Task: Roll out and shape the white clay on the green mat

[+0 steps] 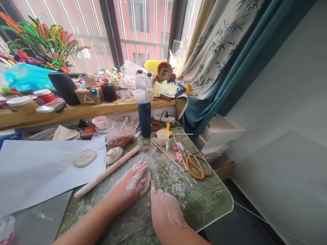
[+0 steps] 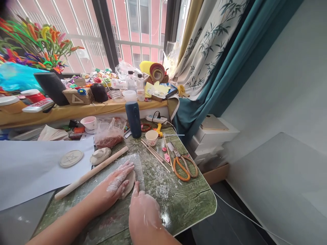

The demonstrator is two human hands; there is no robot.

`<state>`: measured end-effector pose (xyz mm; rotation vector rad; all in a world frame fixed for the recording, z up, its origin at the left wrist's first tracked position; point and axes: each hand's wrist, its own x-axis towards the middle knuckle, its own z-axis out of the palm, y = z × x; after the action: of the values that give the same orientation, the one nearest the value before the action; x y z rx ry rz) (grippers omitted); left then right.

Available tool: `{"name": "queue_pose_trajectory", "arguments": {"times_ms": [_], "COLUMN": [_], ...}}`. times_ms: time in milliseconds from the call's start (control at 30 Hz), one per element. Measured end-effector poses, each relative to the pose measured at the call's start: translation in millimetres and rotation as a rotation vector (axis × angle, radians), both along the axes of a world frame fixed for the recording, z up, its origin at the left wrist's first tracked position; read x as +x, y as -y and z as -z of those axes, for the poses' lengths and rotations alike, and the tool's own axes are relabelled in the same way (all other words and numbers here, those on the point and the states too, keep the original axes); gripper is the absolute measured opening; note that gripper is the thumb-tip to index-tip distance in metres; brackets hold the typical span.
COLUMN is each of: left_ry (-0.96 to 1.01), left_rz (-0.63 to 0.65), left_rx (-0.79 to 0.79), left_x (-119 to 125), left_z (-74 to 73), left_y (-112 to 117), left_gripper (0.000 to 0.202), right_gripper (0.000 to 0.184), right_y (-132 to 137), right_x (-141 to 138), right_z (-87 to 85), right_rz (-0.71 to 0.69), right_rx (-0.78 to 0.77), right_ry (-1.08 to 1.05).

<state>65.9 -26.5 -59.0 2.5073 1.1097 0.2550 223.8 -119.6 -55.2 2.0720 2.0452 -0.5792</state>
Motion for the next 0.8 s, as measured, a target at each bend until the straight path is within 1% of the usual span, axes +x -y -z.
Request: {"name": "queue_pose_trajectory", "arguments": {"times_ms": [100, 200, 267, 333, 400, 433, 467, 567, 600, 633, 700, 800], "left_ry": [0.046, 0.143, 0.204, 0.229, 0.214, 0.197, 0.177, 0.114, 0.094, 0.073, 0.039, 0.035], "left_rz": [-0.012, -0.081, -0.153, -0.204, -0.192, -0.167, -0.136, -0.046, -0.033, -0.033, -0.055, -0.07], "left_rx": [-0.021, -0.061, -0.073, -0.069, -0.061, -0.059, -0.06, -0.086, -0.101, -0.121, -0.153, -0.154], "left_x": [-2.6, -7.0, -11.6, -18.4, -26.9, -31.4, -35.4, -41.6, -41.3, -39.9, -35.7, -30.3], "left_z": [-2.6, -2.2, -1.0, 0.6, 2.8, 4.2, 5.8, 11.8, 13.9, 16.0, 19.9, 24.7], "left_y": [0.3, -1.5, -4.1, -6.7, -8.1, -8.1, -7.7, -6.0, -5.9, -6.3, -8.2, -12.1], "left_gripper": [0.053, 0.05, 0.048, 0.047, 0.051, 0.058, 0.069, 0.12, 0.135, 0.145, 0.153, 0.155], "right_gripper": [0.071, 0.065, 0.058, 0.055, 0.053, 0.052, 0.051, 0.049, 0.049, 0.049, 0.05, 0.051], "right_y": [1.2, -2.6, -11.2, -23.4, -35.5, -40.3, -43.7, -46.5, -45.7, -44.7, -43.8, -48.8], "right_x": [15.4, 33.6, 40.2, 41.7, 41.2, 41.2, 41.8, 47.1, 49.8, 52.7, 58.7, 68.1], "right_z": [-3.5, -4.8, -7.9, -12.3, -14.9, -14.8, -13.5, -3.2, 1.3, 5.6, 11.9, 12.9], "right_rz": [0.006, 0.069, 0.093, 0.07, 0.025, 0.002, -0.019, -0.083, -0.104, -0.124, -0.161, -0.24], "right_rx": [0.018, 0.075, 0.089, 0.085, 0.084, 0.087, 0.088, 0.104, 0.113, 0.123, 0.141, 0.156], "right_ry": [-0.029, -0.044, -0.046, -0.045, -0.03, -0.016, -0.001, 0.025, 0.029, 0.032, 0.039, 0.022]}}
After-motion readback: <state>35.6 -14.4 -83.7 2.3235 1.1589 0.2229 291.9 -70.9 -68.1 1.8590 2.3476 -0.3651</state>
